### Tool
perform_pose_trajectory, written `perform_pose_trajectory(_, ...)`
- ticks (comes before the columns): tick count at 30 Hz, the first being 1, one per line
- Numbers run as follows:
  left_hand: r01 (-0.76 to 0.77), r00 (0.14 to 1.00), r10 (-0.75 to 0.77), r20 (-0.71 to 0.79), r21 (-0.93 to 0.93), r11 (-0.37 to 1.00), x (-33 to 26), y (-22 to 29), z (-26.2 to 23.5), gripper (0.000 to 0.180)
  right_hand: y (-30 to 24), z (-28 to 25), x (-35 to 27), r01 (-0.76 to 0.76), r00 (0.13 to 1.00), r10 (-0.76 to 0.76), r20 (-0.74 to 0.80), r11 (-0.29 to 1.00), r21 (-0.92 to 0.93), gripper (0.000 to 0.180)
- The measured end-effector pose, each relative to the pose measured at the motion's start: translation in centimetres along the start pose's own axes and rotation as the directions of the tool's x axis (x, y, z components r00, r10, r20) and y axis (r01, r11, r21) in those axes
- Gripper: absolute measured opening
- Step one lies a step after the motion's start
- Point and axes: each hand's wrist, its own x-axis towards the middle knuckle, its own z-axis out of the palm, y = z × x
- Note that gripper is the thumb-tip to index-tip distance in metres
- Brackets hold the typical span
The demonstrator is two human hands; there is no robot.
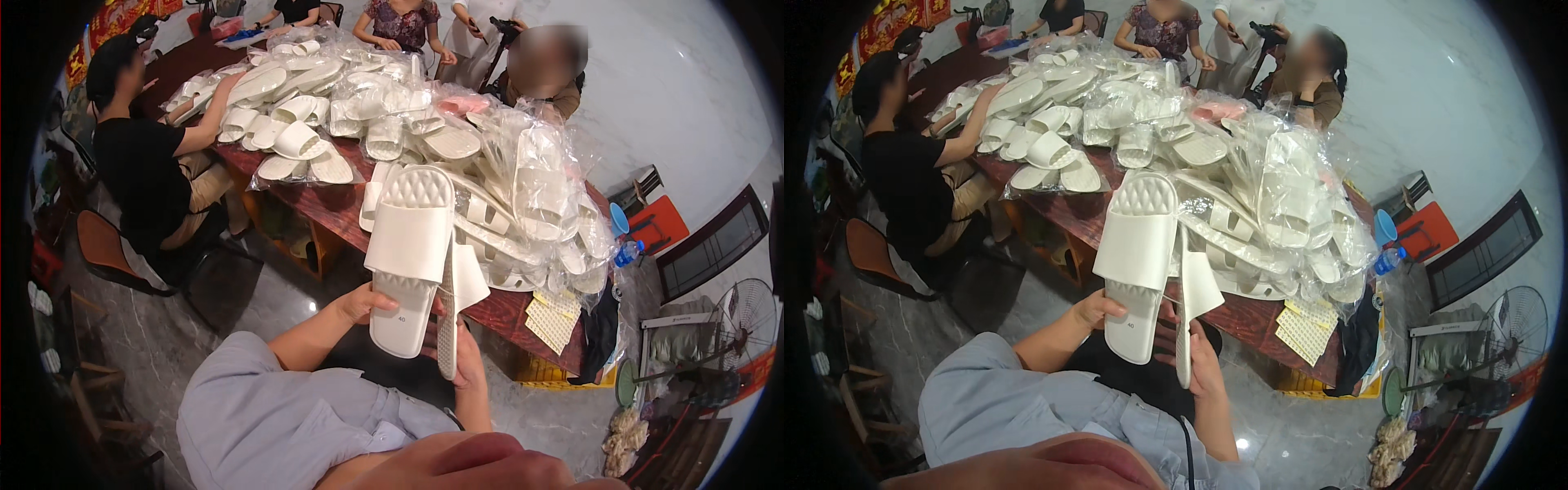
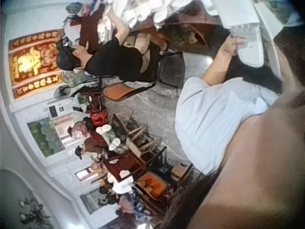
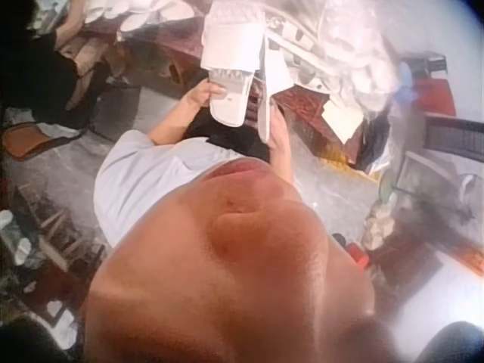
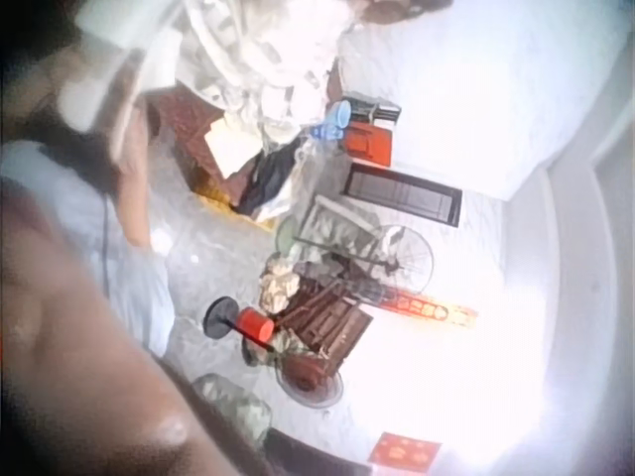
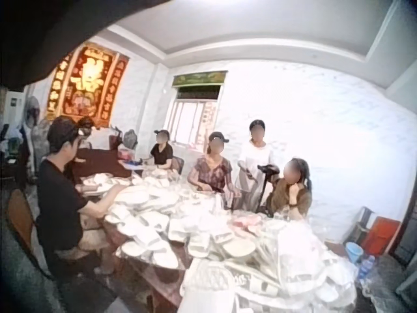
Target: Sort and apply labels to footwear components at a production table.
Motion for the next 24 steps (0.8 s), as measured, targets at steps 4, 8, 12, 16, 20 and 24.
perform_pose_trajectory(4, -0.012, 0.999, 0.014, -0.051, 0.039, 0.999, -0.9, 1.1, 0.6, 0.072, 1.0, -1.8, 0.3, -0.006, 0.989, 0.005, 0.147, 1.000, 0.009, 0.062)
perform_pose_trajectory(8, -0.138, 0.982, 0.154, -0.109, 0.144, 0.980, -1.8, 1.9, -1.1, 0.069, -0.6, 0.8, 1.1, 0.330, 0.940, -0.334, -0.068, 0.941, -0.074, 0.066)
perform_pose_trajectory(12, -0.066, 0.913, 0.189, -0.362, 0.325, 0.943, -3.2, 3.6, -0.9, 0.066, -1.5, 1.3, 2.1, 0.407, 0.897, -0.431, -0.096, 0.892, -0.199, 0.072)
perform_pose_trajectory(16, -0.107, 0.836, 0.291, -0.466, 0.382, 0.918, -3.6, 4.6, -1.3, 0.051, -2.1, 2.2, 3.5, 0.438, 0.872, -0.482, -0.088, 0.847, -0.301, 0.070)
perform_pose_trajectory(20, -0.142, 0.776, 0.425, -0.466, 0.527, 0.838, -1.2, 8.0, -1.7, 0.055, -4.7, 4.2, 5.7, 0.445, 0.852, -0.515, -0.092, 0.806, -0.390, 0.063)
perform_pose_trajectory(24, -0.098, 0.807, 0.477, -0.349, 0.717, 0.690, 6.0, 13.8, -3.7, 0.046, -9.9, 6.5, 11.9, 0.652, 0.689, -0.723, 0.050, 0.589, -0.478, 0.059)
